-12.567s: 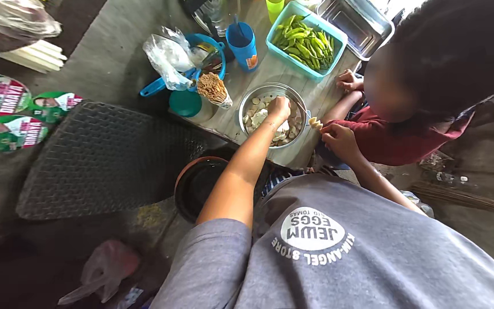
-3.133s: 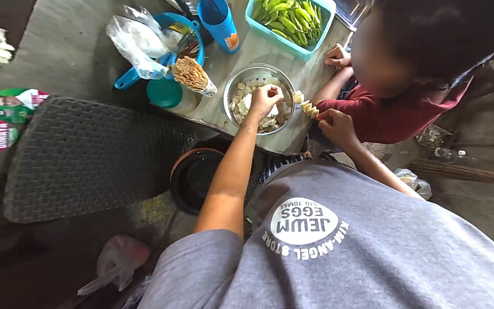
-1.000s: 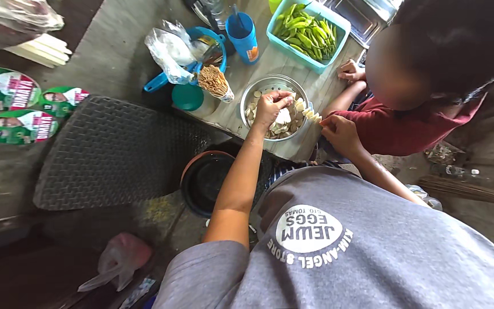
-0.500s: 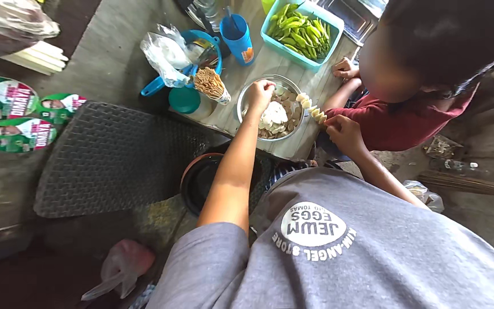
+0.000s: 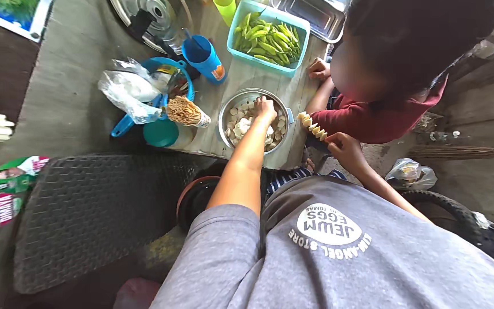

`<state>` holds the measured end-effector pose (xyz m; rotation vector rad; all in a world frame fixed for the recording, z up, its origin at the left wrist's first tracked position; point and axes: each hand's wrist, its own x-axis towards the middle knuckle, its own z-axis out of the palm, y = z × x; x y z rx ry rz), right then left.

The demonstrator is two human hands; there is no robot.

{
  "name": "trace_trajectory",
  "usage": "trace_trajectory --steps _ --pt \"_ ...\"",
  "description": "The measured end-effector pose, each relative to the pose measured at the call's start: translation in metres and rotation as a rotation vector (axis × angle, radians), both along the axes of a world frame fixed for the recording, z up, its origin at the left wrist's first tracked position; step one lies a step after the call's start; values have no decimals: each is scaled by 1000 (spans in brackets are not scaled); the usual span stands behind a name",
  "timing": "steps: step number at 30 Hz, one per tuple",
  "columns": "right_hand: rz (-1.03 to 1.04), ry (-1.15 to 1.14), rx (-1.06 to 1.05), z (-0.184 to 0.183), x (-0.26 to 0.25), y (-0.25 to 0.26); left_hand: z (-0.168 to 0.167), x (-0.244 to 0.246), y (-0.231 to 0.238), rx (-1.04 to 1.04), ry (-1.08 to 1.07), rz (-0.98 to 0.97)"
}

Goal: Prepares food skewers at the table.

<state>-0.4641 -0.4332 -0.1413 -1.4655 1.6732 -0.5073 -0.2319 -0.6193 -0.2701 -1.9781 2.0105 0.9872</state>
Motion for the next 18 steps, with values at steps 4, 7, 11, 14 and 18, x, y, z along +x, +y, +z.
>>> trace_trajectory --steps 4,7,11,14,18 --pt "25 -6 -41 0 5 -3 -1 -7 4 7 25 38" --pt "48 -25 -49 -2 6 -7 19 0 10 5 197 152" --pt "57 -45 -86 -6 11 -16 42 14 35 -90 658 367" --pt "74 -71 -116 -6 16 -22 61 15 58 -116 966 540" --pt "119 -96 -143 -8 21 -29 75 17 79 -220 1041 600"
